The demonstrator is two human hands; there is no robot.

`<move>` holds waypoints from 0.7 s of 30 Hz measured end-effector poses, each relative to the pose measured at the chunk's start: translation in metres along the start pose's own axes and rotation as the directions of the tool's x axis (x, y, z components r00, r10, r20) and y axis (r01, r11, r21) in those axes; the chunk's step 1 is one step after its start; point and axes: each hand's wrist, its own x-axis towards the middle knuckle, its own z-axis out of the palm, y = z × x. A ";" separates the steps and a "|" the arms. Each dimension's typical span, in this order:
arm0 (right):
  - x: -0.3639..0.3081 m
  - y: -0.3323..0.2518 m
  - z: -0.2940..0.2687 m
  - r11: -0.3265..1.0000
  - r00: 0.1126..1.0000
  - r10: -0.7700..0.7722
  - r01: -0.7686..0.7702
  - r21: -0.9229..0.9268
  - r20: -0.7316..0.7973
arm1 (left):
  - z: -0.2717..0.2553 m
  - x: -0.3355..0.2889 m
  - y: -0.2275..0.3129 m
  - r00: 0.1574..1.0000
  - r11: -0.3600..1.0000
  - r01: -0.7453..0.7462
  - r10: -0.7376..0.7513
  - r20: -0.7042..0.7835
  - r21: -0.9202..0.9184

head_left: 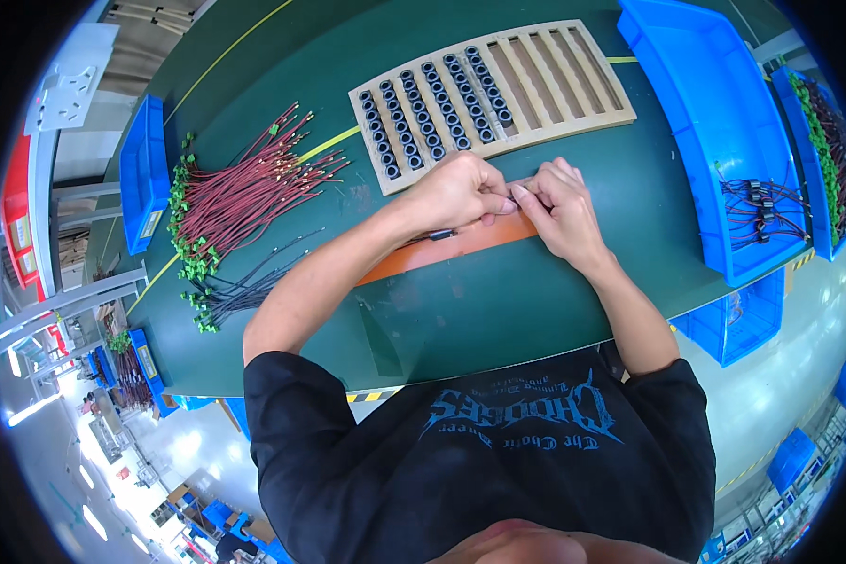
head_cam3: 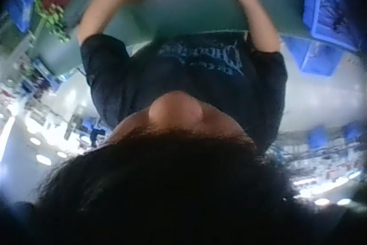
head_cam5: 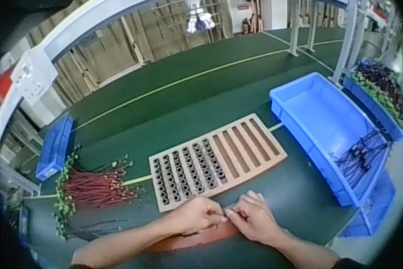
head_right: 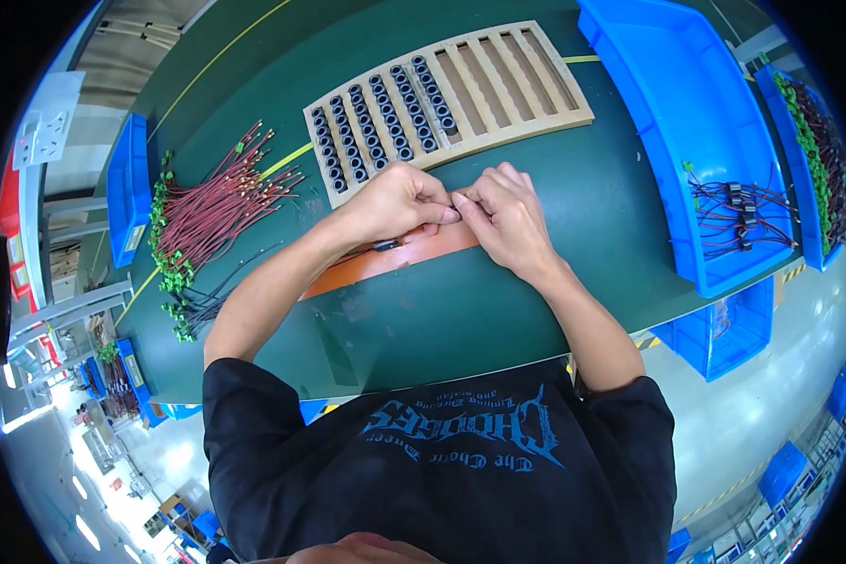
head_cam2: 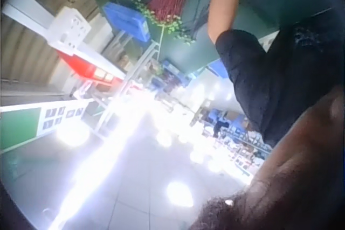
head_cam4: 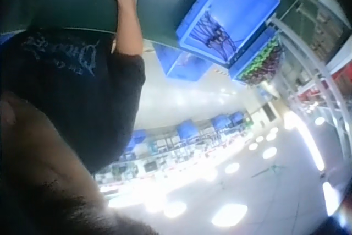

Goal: The person assembles electrical wires by inserting green connectors into the ends of red and black wires. They use a handheld crimping tool to secure the connectors and place the finished wires into a blue bin. The process is repeated for multiple wires throughout the clip.

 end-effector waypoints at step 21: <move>0.107 -0.149 -0.002 0.110 0.998 0.056 -0.003 0.994 -0.003 | -0.007 -0.139 0.008 0.866 0.873 -0.412 0.286 -0.410 -0.262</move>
